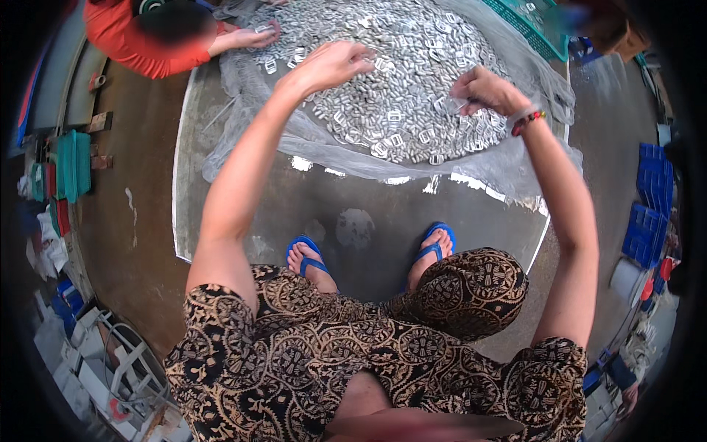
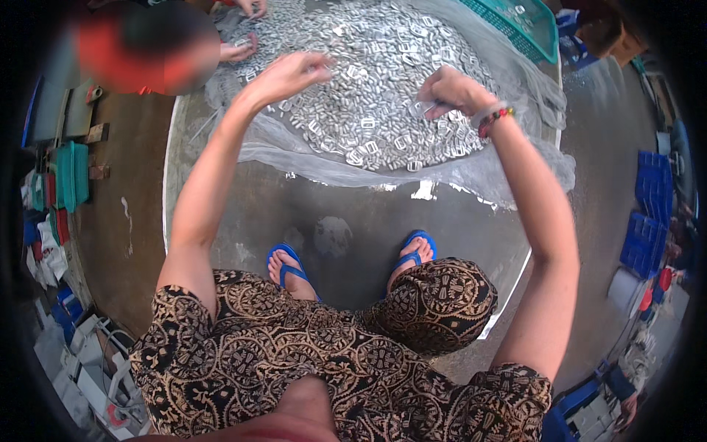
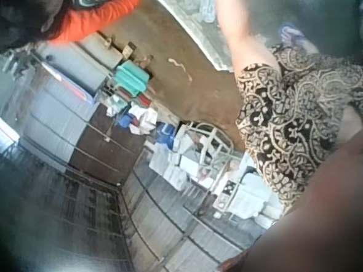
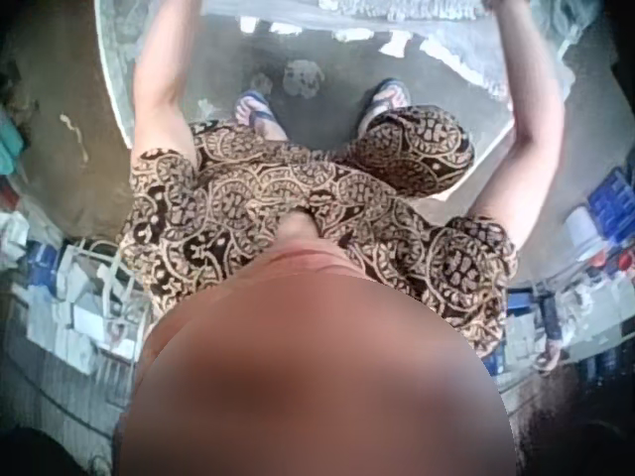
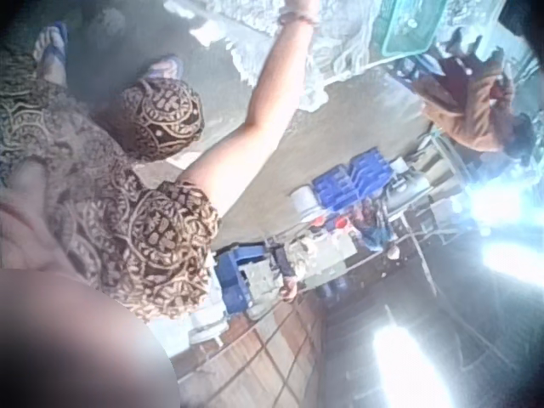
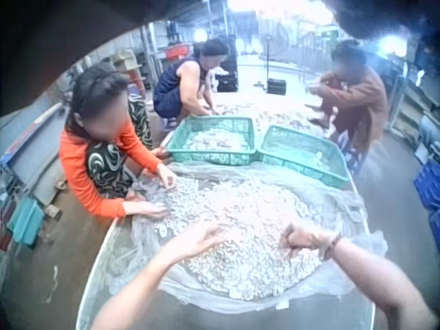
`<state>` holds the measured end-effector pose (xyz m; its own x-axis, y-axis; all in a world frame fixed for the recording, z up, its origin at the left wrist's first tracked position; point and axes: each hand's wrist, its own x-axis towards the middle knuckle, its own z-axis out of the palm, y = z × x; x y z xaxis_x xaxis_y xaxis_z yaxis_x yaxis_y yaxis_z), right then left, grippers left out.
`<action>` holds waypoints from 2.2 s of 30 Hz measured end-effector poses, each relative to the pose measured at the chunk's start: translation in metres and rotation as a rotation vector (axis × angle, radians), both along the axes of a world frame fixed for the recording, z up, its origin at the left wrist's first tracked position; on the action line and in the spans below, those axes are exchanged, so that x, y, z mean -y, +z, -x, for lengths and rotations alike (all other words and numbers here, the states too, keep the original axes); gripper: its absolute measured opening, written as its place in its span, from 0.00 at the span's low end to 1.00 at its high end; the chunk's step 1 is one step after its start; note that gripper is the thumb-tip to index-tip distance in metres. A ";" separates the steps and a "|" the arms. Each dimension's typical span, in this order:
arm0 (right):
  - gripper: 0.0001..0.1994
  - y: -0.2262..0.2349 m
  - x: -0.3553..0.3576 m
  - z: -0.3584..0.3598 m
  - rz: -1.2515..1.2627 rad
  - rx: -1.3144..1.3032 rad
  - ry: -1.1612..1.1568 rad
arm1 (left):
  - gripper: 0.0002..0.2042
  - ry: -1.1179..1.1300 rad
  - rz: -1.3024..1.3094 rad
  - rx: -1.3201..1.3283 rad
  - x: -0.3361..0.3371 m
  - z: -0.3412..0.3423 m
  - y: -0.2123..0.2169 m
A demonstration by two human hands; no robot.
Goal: The person walks to a table and sorts small white plastic parts by hand, picking them from a large pile and placing them into green baskets. The person sits on a small stool to continue sorting the parts.
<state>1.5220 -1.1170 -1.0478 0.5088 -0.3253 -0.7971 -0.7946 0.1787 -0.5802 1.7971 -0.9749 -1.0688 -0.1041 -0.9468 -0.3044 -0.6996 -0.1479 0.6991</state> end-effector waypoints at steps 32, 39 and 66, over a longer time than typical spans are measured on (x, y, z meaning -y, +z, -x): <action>0.07 -0.171 -0.069 0.117 0.378 0.275 -0.831 | 0.08 0.681 -0.418 -1.346 -0.030 0.141 -0.111; 0.20 -0.168 -0.093 0.113 0.664 0.193 0.176 | 0.20 0.180 -0.056 0.015 -0.012 0.198 -0.096; 0.41 0.015 0.002 0.001 0.299 -0.246 -0.107 | 0.34 -0.171 -0.158 0.803 0.082 0.122 0.002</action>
